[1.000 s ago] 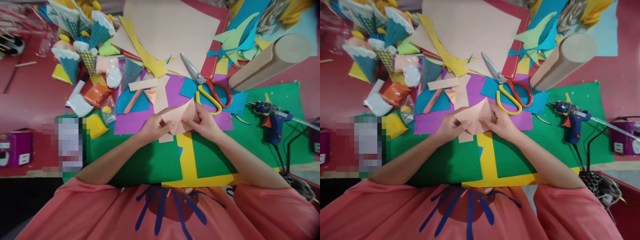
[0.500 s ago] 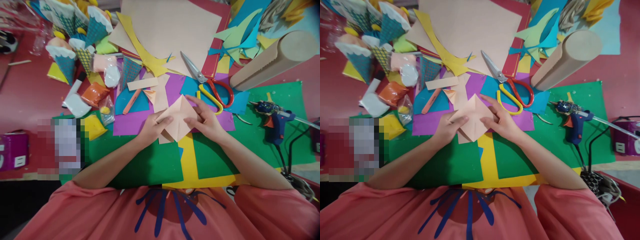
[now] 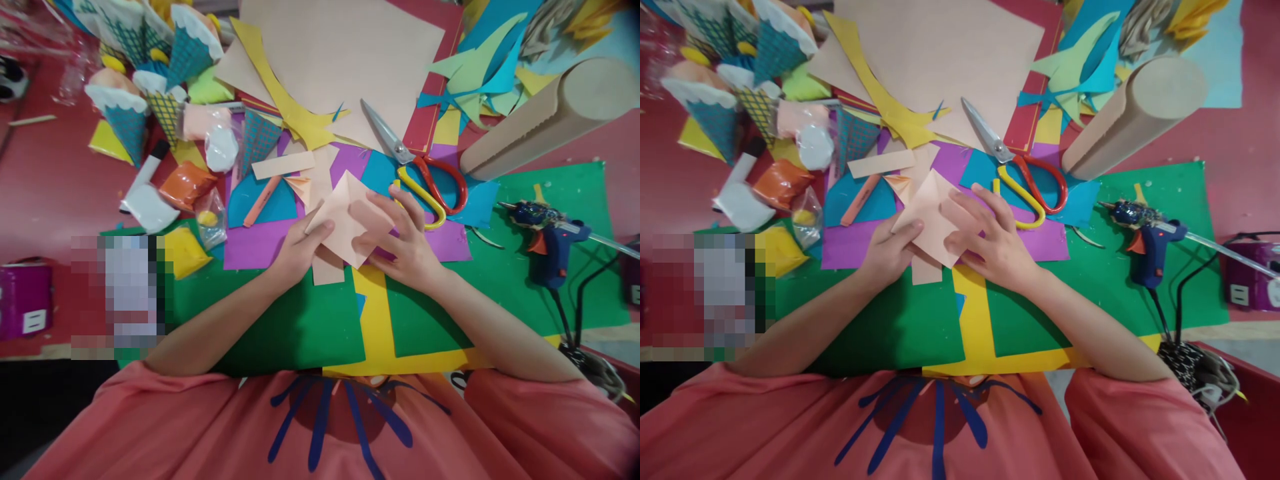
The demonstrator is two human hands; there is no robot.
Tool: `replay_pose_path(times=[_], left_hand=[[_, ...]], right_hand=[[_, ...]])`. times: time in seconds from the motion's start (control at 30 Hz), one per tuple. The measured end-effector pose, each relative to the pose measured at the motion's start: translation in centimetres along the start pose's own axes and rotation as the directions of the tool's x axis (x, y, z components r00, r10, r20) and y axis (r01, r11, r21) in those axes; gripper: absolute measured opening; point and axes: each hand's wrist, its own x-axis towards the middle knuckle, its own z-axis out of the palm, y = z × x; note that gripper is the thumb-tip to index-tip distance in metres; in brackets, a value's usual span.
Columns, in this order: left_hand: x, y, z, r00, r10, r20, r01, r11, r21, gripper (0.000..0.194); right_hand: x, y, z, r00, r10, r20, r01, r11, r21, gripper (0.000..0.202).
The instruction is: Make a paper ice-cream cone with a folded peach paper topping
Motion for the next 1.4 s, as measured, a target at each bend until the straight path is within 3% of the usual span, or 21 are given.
replay_pose_path(times=[0.13, 0.27, 0.4, 0.57, 0.67, 0.77, 0.97, 1.1, 1.2, 1.4], left_hand=[[0.0, 0.2, 0.0, 0.997, -0.031, 0.072, 0.032, 0.999, -0.017, 0.050], [0.1, 0.2, 0.2, 0.995, -0.053, 0.089, 0.066, 0.987, -0.147, 0.048], [0.1, 0.2, 0.4, 0.990, -0.034, 0.138, 0.064, 0.972, -0.224, 0.048], [-0.2, 0.0, 0.1, 0.966, 0.086, 0.242, -0.041, 0.982, -0.186, 0.053], [-0.5, 0.3, 0.3, 0.958, 0.093, 0.271, -0.078, 0.995, -0.065, 0.056], [-0.6, 1.0, 0.7, 0.955, 0.103, 0.278, -0.098, 0.995, -0.030, 0.047], [-0.6, 1.8, 0.9, 0.951, 0.052, 0.303, -0.014, 0.992, -0.126, 0.044], [-0.8, 1.7, 0.9, 0.901, 0.063, 0.430, 0.056, 0.965, -0.257, 0.047], [-0.8, 1.6, 0.9, 0.891, 0.099, 0.443, 0.039, 0.956, -0.291, 0.042], [-0.4, 1.5, 0.7, 0.927, 0.086, 0.365, -0.031, 0.988, -0.154, 0.052]], right_hand=[[0.0, 0.1, -0.1, 0.996, -0.087, 0.017, 0.088, 0.995, -0.042, 0.014], [0.3, -0.1, -0.4, 0.993, -0.115, -0.016, 0.114, 0.993, -0.029, 0.010], [0.6, -0.5, -0.6, 0.999, 0.036, -0.013, -0.034, 0.988, 0.153, 0.015], [0.9, -1.0, -0.9, 0.970, 0.242, 0.021, -0.230, 0.885, 0.406, 0.020], [1.0, -1.3, -0.9, 0.932, 0.331, 0.149, -0.360, 0.790, 0.496, 0.029], [1.0, -1.5, -1.0, 0.894, 0.346, 0.286, -0.449, 0.680, 0.581, 0.034], [1.0, -1.7, -1.2, 0.792, 0.268, 0.549, -0.611, 0.340, 0.715, 0.037], [0.9, -1.7, -1.0, 0.751, 0.201, 0.628, -0.658, 0.165, 0.734, 0.039], [0.9, -1.6, -0.9, 0.750, 0.225, 0.622, -0.659, 0.174, 0.732, 0.039], [1.1, -1.5, -1.0, 0.842, 0.239, 0.483, -0.538, 0.321, 0.779, 0.031]])
